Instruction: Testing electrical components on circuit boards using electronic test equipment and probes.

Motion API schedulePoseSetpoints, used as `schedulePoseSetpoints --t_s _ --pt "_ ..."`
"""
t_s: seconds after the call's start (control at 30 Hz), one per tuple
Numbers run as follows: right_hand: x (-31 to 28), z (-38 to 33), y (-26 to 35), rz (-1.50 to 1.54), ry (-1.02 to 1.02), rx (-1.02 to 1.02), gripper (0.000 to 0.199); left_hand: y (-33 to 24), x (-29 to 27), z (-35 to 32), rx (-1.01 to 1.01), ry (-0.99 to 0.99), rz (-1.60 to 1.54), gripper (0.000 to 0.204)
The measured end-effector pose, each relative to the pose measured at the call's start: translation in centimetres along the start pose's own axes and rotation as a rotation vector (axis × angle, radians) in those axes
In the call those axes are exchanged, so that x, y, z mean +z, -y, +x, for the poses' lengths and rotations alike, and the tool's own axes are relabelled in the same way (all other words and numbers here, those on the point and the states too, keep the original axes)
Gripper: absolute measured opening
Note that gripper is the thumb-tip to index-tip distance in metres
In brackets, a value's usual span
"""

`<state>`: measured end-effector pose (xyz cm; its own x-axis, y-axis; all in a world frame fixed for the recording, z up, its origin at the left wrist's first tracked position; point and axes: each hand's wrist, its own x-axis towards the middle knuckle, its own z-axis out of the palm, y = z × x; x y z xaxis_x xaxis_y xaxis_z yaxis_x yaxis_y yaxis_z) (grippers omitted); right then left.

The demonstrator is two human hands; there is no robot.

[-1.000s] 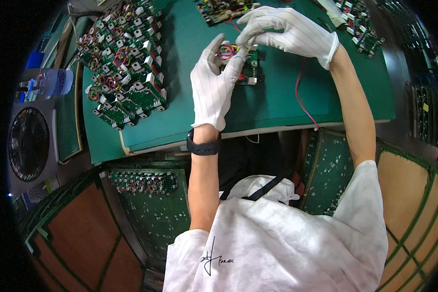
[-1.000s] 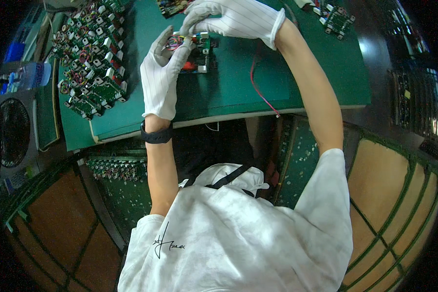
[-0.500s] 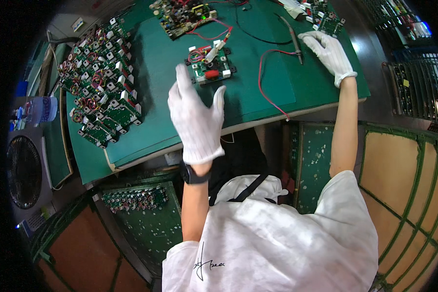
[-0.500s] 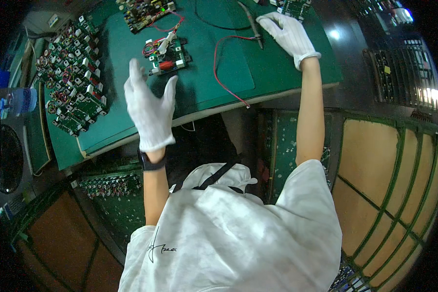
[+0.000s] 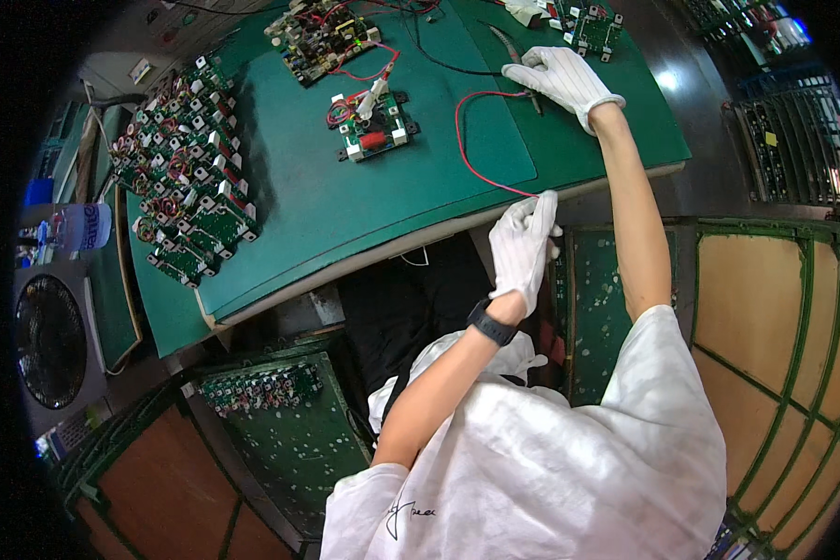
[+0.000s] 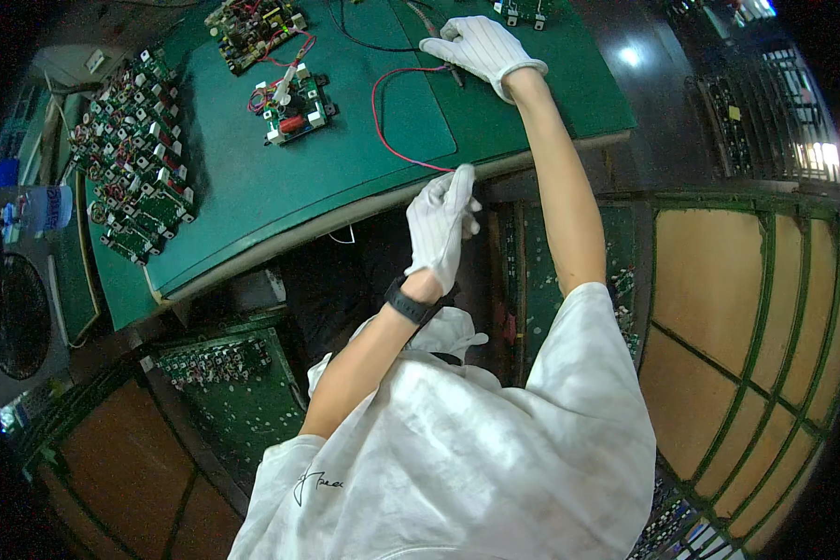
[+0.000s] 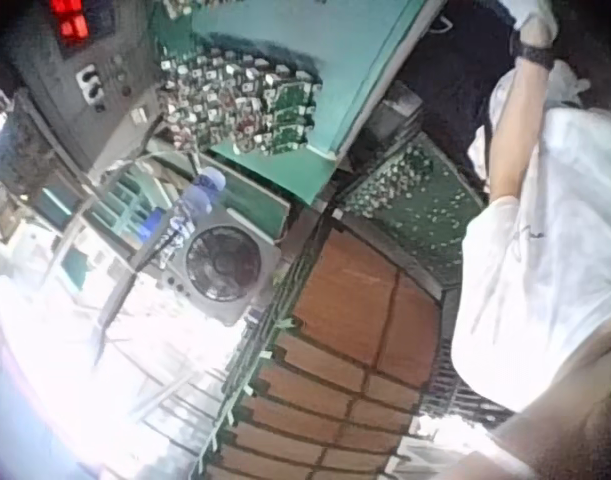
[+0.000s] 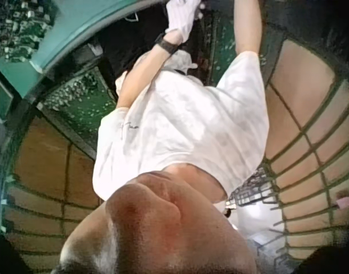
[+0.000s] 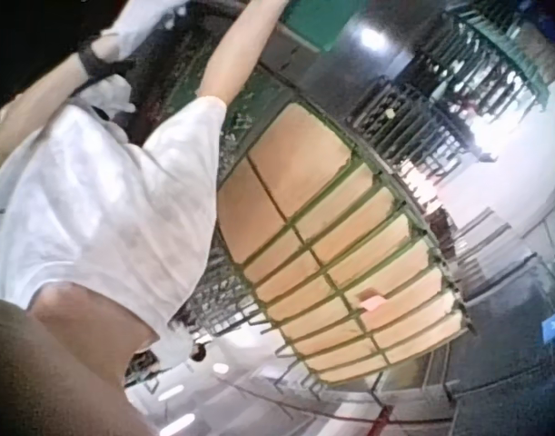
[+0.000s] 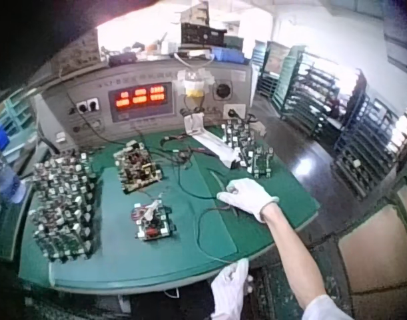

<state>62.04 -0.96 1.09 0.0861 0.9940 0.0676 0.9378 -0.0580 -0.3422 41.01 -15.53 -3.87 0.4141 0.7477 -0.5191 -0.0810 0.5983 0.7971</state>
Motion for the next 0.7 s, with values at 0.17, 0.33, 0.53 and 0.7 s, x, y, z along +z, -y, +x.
schedulePoseSetpoints --t_s 0.17,0.33,0.53,0.7 --pt "-2.4 -1.2 -1.6 0.148 0.006 -0.242 0.044 -2.3 -0.9 -2.3 0.265 0.062 0.099 0.028" --pt "-5.0 -4.4 1.5 0.894 -0.030 0.136 0.035 -8.0 -9.5 -5.7 0.938 -0.096 0.473 0.011" --pt "0.0 -3.2 6.8 1.018 -0.080 -0.085 0.036 -17.4 -18.5 -0.7 0.738 -0.207 0.318 0.027" --pt "5.4 -1.9 6.9 1.165 -0.164 0.021 0.031 -17.5 -19.7 5.2 0.633 -0.056 0.311 0.036"
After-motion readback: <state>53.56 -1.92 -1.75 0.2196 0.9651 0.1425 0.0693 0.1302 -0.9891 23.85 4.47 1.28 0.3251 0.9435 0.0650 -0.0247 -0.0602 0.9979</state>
